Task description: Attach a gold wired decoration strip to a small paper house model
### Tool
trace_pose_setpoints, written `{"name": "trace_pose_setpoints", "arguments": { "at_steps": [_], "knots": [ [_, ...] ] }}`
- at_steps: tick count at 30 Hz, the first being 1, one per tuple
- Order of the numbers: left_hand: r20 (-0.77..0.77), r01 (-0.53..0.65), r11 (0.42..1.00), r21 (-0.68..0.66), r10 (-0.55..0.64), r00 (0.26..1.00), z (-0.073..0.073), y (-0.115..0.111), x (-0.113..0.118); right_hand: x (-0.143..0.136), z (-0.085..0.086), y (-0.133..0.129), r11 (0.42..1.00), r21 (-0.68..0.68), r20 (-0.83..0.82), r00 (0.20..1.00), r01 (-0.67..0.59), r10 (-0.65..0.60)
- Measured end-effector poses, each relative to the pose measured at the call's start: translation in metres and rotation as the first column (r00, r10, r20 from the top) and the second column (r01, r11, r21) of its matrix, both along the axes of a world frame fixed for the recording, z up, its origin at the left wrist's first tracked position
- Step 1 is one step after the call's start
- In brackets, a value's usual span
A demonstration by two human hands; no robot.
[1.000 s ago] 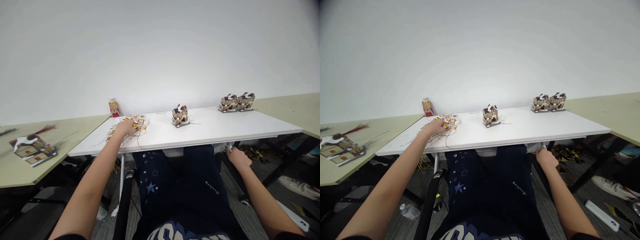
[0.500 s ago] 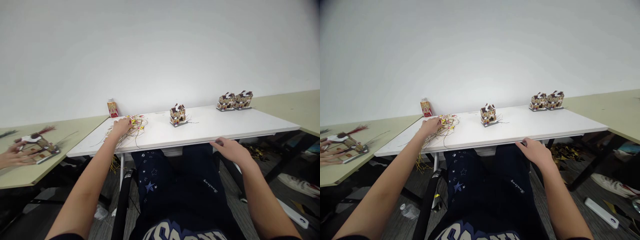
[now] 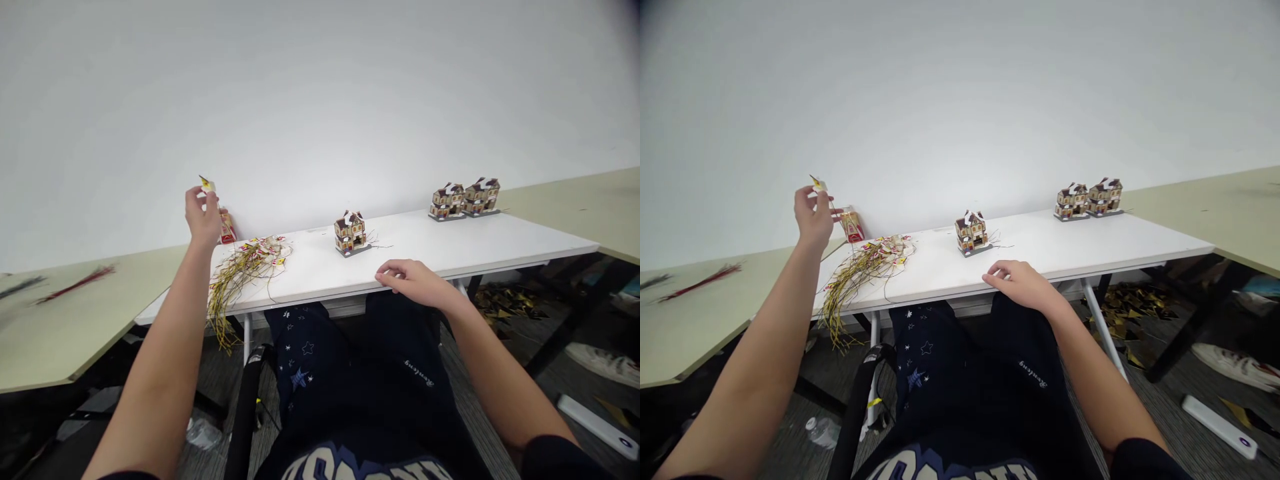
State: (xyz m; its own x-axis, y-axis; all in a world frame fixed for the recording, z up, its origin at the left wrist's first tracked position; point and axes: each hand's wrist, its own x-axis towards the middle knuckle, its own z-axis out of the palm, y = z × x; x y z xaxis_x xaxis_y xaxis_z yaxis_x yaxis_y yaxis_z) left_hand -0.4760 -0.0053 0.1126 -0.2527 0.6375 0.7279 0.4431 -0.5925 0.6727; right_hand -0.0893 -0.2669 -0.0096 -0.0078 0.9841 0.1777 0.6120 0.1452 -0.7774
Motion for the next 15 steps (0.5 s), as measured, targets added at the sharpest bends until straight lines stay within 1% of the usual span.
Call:
{"name": "trace_pose_setpoints", "arguments": {
  "at_steps": [3,5,7,9,11,12,13,15],
  "knots": [
    [0.083,0.196,0.977,0.08,-0.203,0.976,0.015,-0.011,0.028,-0.008,0.004,0.015,0.993,0.005,-0.17,0.978,-0.119,0.119],
    [0.076,0.328,0.937,0.124,-0.339,0.938,0.021,-0.021,0.054,-0.019,0.007,0.029,0.977,0.029,-0.27,0.94,-0.211,0.21],
    [0.051,0.441,0.886,0.141,-0.451,0.891,0.022,-0.032,0.082,-0.034,0.011,0.044,0.95,0.065,-0.345,0.886,-0.306,0.309],
    [0.018,0.524,0.842,0.133,-0.53,0.848,0.019,-0.043,0.11,-0.054,0.016,0.059,0.919,0.091,-0.457,0.804,-0.383,0.38],
    [-0.028,0.579,0.806,0.119,-0.581,0.814,0.012,-0.054,0.134,-0.075,0.021,0.074,0.901,0.126,-0.607,0.686,-0.415,0.4],
    [-0.054,0.604,0.79,0.11,-0.602,0.797,0.008,-0.06,0.145,-0.084,0.024,0.082,0.91,0.143,-0.658,0.65,-0.39,0.382],
    [-0.081,0.629,0.771,0.096,-0.624,0.777,0.003,-0.066,0.154,-0.093,0.026,0.089,0.931,0.162,-0.69,0.637,-0.327,0.343],
    [-0.128,0.677,0.734,0.054,-0.668,0.733,-0.008,-0.08,0.167,-0.105,0.027,0.105,0.973,0.188,-0.71,0.666,-0.132,0.228]
  ]
}}
